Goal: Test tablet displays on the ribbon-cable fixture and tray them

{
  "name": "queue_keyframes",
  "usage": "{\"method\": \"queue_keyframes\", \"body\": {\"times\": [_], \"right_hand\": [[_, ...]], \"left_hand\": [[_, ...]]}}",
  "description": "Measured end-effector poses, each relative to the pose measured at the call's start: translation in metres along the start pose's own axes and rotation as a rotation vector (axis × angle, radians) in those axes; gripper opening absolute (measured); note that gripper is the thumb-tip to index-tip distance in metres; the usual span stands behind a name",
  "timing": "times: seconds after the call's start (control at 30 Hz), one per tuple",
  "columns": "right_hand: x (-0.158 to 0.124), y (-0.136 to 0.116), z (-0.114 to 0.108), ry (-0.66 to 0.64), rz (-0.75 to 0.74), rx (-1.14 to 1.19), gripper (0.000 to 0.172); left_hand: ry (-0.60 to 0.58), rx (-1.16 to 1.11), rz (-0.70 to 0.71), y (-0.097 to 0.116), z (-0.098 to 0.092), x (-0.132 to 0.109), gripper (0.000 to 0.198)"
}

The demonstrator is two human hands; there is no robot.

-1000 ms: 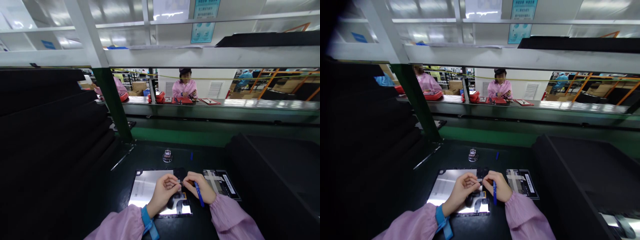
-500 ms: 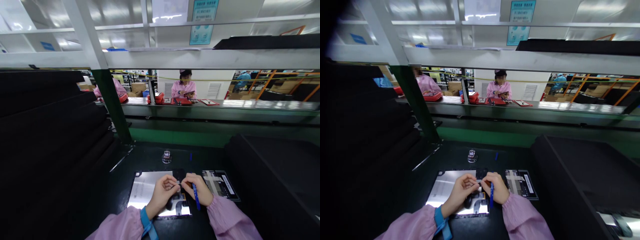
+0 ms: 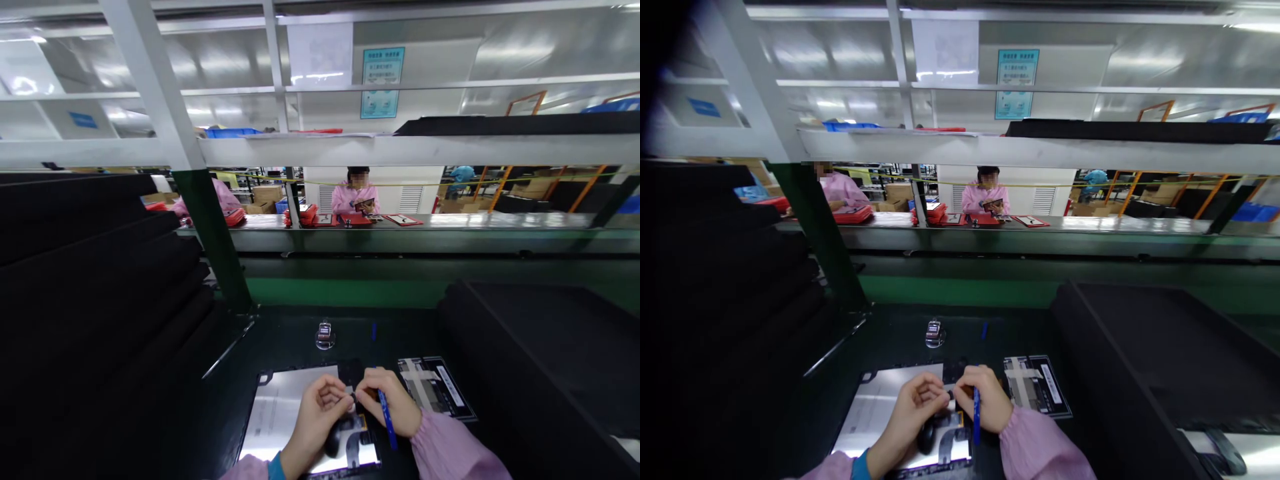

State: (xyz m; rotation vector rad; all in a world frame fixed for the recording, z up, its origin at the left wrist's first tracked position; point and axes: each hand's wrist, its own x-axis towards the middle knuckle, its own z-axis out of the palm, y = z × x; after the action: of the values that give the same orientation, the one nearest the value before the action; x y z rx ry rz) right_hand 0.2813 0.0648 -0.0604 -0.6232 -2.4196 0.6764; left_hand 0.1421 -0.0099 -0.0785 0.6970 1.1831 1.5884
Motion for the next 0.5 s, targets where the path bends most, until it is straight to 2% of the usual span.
{"method": "queue_keyframes", "body": {"times": [0.17, 0.5], "right_hand": [[0.000, 0.002, 0.002, 0.005, -0.005, -0.011, 0.026], [-0.005, 0.003, 0.003, -0.049, -0.032, -0.054, 0.016]], "left_hand": [[0.001, 0.001, 0.002, 0.000, 0.000, 0.001, 0.048], [-0.156, -0.026, 0.017, -0.010, -0.002, 0.001, 0.049]]}}
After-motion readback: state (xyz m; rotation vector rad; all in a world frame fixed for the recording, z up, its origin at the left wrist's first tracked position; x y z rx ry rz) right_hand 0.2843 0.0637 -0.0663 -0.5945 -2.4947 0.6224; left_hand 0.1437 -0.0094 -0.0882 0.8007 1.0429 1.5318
